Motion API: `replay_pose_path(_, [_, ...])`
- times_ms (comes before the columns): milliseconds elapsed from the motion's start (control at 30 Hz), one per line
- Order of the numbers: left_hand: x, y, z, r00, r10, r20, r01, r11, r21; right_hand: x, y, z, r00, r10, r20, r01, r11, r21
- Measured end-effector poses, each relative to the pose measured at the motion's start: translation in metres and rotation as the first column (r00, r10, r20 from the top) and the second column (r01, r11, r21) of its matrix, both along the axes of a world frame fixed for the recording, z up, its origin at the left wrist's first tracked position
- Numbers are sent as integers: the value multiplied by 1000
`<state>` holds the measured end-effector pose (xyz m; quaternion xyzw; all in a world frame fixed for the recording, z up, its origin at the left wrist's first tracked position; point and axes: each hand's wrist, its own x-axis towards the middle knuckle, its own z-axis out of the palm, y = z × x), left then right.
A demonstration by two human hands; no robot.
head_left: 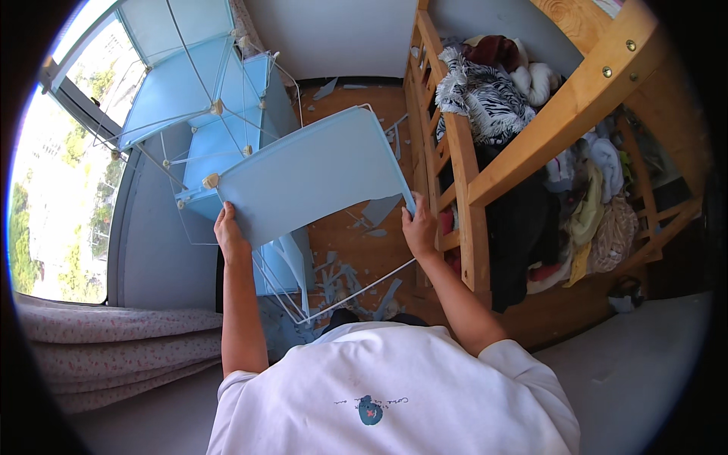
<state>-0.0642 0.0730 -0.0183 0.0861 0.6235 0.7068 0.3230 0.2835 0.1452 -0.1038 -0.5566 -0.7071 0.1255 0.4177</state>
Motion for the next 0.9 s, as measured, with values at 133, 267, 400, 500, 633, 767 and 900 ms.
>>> replay_pose_path(133, [6, 3, 7, 1000, 15, -26, -15, 1000, 20, 1, 13, 8, 1000, -9, 13, 7, 990, 142])
replay_pose_path(267, [6, 2, 2, 999, 33, -37, -31, 998, 53, 1, 23, 13, 1000, -18, -3, 18, 975, 221])
replay_pose_path(400, [13, 2, -2, 990, 88, -107, -83, 995, 54, -4, 27, 31, 988, -136, 72, 128, 987, 98])
replay_pose_path(500, [20, 0, -2, 980, 117, -160, -107, 992, 71, -9, 33, 47, 974, -195, 111, 192, 981, 41])
replay_pose_path(633, [24, -3, -11, 968, 144, -206, -125, 987, 100, -13, 45, 61, 976, -210, 52, 201, 969, 143])
replay_pose_path(767, [18, -10, -35, 951, 123, -285, -111, 992, 56, -14, 55, 73, 988, -148, -44, 154, 974, 166])
replay_pose_path(900, [6, -16, -68, 997, 8, -81, -12, 999, -48, -15, 55, 88, 987, -10, -163, 34, 989, 147])
